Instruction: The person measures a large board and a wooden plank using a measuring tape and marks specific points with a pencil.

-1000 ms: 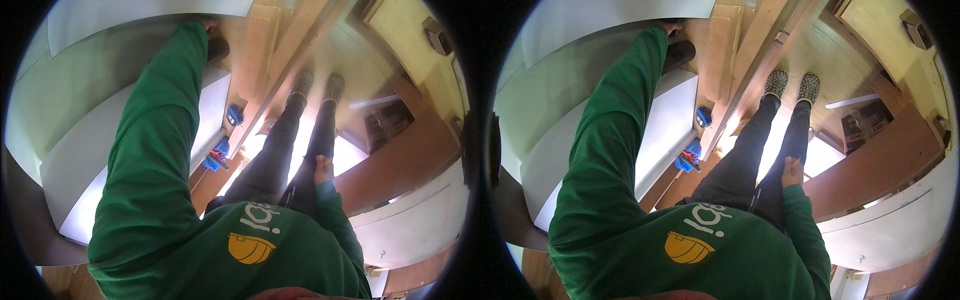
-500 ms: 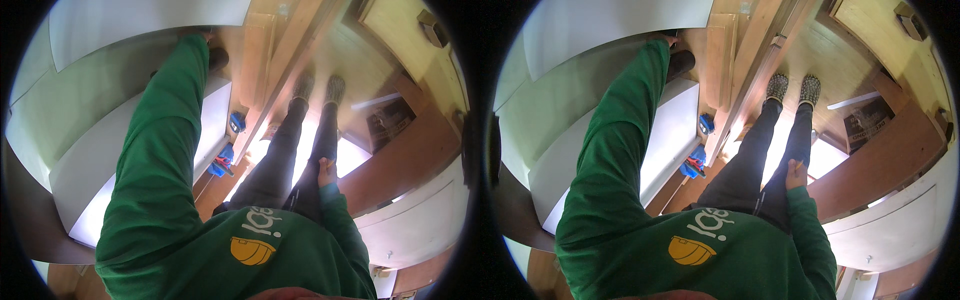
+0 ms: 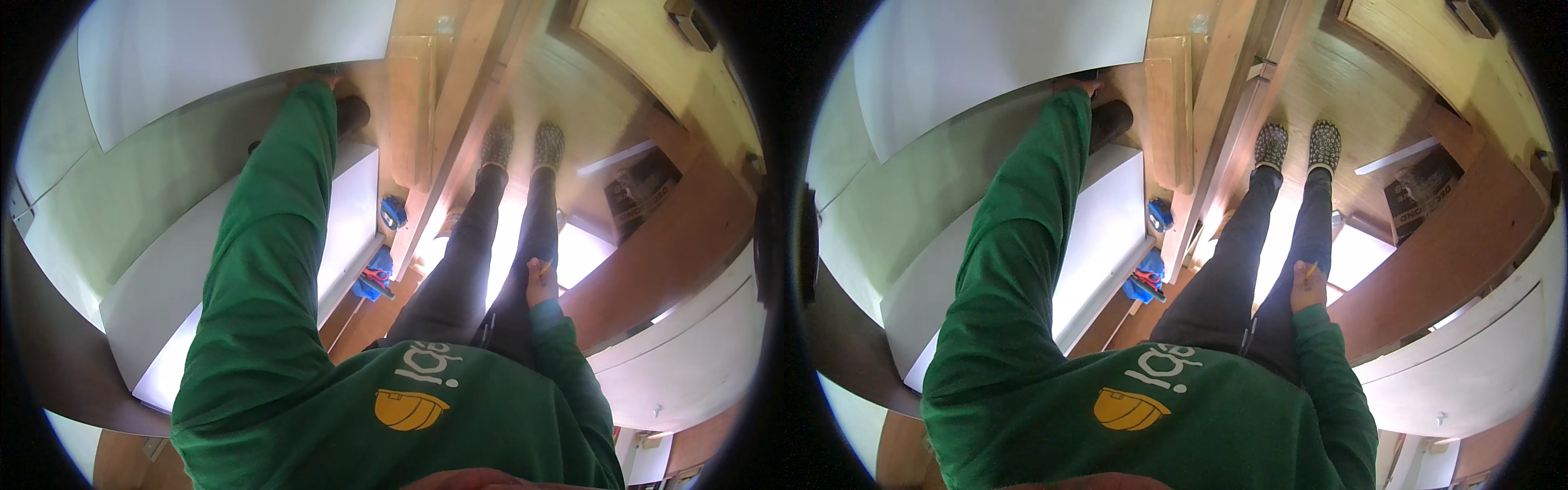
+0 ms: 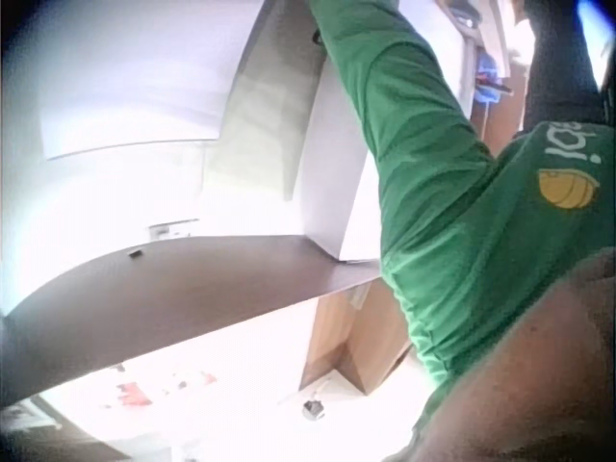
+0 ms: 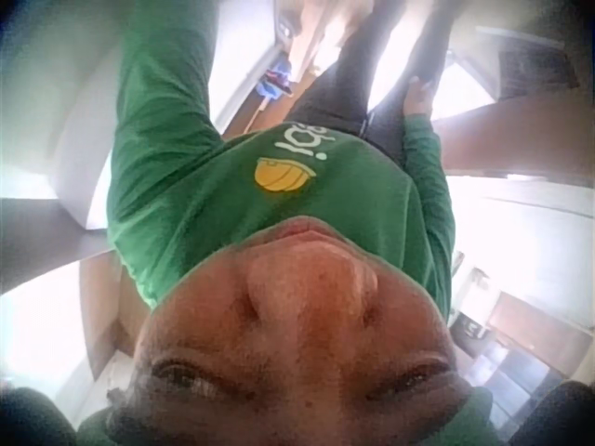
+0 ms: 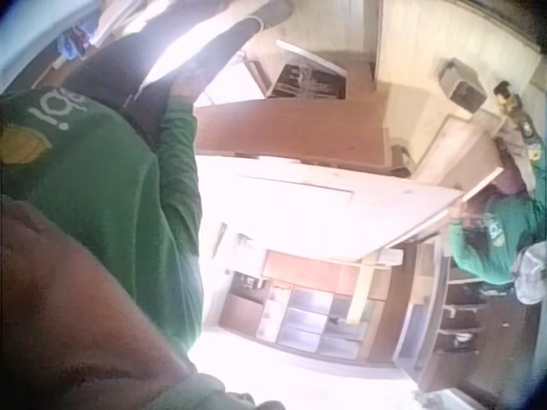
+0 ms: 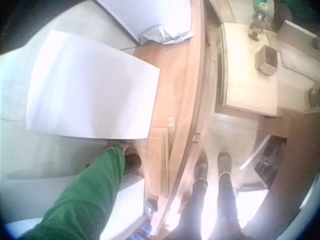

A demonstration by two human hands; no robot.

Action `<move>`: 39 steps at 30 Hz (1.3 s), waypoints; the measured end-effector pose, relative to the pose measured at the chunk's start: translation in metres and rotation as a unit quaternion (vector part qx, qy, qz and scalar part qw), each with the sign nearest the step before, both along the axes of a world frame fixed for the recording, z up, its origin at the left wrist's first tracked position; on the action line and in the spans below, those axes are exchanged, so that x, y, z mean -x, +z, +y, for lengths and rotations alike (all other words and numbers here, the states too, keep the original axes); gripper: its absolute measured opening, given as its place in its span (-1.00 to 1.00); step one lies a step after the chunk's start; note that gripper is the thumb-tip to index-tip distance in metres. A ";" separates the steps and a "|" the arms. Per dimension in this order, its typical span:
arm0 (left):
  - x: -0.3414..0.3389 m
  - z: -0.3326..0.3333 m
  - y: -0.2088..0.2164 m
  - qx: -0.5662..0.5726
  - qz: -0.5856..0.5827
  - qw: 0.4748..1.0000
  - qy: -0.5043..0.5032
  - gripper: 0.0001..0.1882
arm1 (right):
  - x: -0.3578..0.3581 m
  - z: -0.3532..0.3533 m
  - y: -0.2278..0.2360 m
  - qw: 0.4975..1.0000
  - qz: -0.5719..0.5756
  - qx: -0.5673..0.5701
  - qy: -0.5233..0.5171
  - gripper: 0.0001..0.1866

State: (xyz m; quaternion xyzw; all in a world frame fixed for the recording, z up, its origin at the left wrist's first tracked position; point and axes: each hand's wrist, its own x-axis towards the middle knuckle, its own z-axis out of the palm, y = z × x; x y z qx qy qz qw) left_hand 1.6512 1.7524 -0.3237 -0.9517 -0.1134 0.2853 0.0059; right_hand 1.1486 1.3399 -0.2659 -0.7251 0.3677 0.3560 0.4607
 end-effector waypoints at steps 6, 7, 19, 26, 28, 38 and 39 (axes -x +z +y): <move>0.001 -0.002 0.004 0.002 0.001 1.000 -0.002 -0.26 | -0.016 -0.001 0.010 1.000 -0.021 0.003 0.001 -0.50; 0.001 -0.001 0.004 0.003 0.002 1.000 -0.002 -0.25 | -0.019 -0.001 0.012 1.000 -0.022 -0.002 -0.007 -0.50; -0.001 0.006 0.003 0.018 0.014 1.000 -0.013 -0.22 | -0.024 -0.003 0.016 0.998 -0.062 -0.006 -0.004 -0.49; -0.007 0.018 0.002 0.062 0.025 0.998 -0.010 -0.20 | -0.018 -0.005 0.008 0.999 -0.038 -0.014 -0.013 -0.48; -0.009 0.019 0.003 0.071 0.026 0.997 -0.009 -0.19 | -0.026 -0.005 0.015 0.999 -0.043 -0.015 -0.030 -0.47; -0.003 0.027 0.004 0.095 0.029 0.995 0.010 -0.16 | -0.018 -0.010 0.007 0.999 -0.023 -0.025 0.006 -0.49; -0.004 0.026 0.003 0.100 0.028 0.995 0.008 -0.16 | -0.018 -0.009 0.007 0.999 -0.024 -0.021 0.003 -0.49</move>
